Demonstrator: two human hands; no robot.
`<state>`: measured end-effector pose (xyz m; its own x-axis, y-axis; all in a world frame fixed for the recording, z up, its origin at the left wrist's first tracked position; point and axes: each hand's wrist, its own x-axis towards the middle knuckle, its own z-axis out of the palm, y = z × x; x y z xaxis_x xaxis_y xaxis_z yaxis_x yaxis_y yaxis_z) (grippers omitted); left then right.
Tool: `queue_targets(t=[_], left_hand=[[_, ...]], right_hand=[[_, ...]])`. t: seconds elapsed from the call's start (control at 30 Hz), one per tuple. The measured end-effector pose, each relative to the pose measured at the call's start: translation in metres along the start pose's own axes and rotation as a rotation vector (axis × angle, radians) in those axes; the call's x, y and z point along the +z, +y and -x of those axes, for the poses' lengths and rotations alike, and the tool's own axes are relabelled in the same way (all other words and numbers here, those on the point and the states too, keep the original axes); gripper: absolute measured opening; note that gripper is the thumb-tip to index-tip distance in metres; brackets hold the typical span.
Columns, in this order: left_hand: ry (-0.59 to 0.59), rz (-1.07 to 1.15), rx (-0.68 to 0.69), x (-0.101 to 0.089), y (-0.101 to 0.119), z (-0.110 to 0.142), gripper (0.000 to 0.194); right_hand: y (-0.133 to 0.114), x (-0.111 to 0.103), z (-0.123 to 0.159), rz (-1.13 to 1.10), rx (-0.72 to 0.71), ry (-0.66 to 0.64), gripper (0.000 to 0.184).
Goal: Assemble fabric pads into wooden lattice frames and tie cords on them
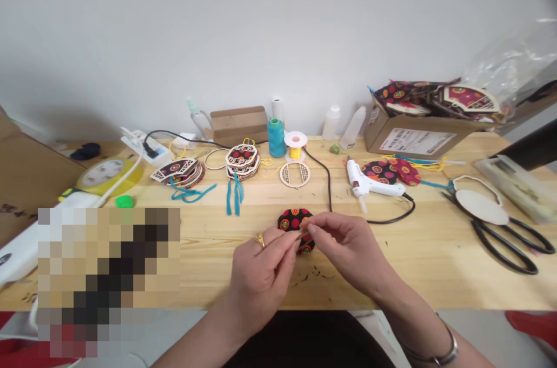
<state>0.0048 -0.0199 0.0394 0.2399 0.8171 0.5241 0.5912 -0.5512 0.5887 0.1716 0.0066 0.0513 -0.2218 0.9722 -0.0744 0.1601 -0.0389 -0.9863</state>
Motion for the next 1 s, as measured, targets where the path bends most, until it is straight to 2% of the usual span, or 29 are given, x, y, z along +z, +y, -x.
queue_targets(t=[0.07,0.17,0.27,0.37,0.57,0.7,0.77,0.9,1.0], left_hand=[[0.028,0.026,-0.063,-0.001,0.0,0.0,0.022],[0.09,0.155,-0.283,-0.003,0.001,-0.004,0.014],[0.118,0.339,-0.5,-0.002,0.003,-0.007,0.011],[0.11,0.452,-0.604,-0.002,0.004,-0.008,0.011],[-0.011,0.517,-0.563,-0.005,0.005,-0.007,0.023],[-0.034,0.413,-0.494,-0.002,0.006,-0.007,0.016],[-0.03,0.353,-0.441,-0.001,0.006,-0.006,0.014],[-0.037,0.261,-0.305,0.0,0.006,-0.003,0.015],[-0.032,0.207,-0.227,0.001,0.006,-0.001,0.017]], right_hand=[[0.003,-0.004,-0.003,-0.019,0.013,0.07,0.02],[0.006,-0.009,-0.006,-0.128,0.038,0.177,0.025],[0.006,-0.01,-0.006,-0.213,0.077,0.134,0.031],[0.004,-0.008,-0.004,-0.182,0.097,0.088,0.024],[0.003,-0.007,-0.003,-0.114,0.061,0.036,0.019],[0.006,-0.005,-0.001,-0.05,0.005,-0.019,0.015],[0.007,-0.002,0.0,0.031,-0.11,0.02,0.013],[0.006,0.002,0.002,0.273,-0.427,0.118,0.014],[0.003,0.003,0.003,0.437,-0.589,0.143,0.016]])
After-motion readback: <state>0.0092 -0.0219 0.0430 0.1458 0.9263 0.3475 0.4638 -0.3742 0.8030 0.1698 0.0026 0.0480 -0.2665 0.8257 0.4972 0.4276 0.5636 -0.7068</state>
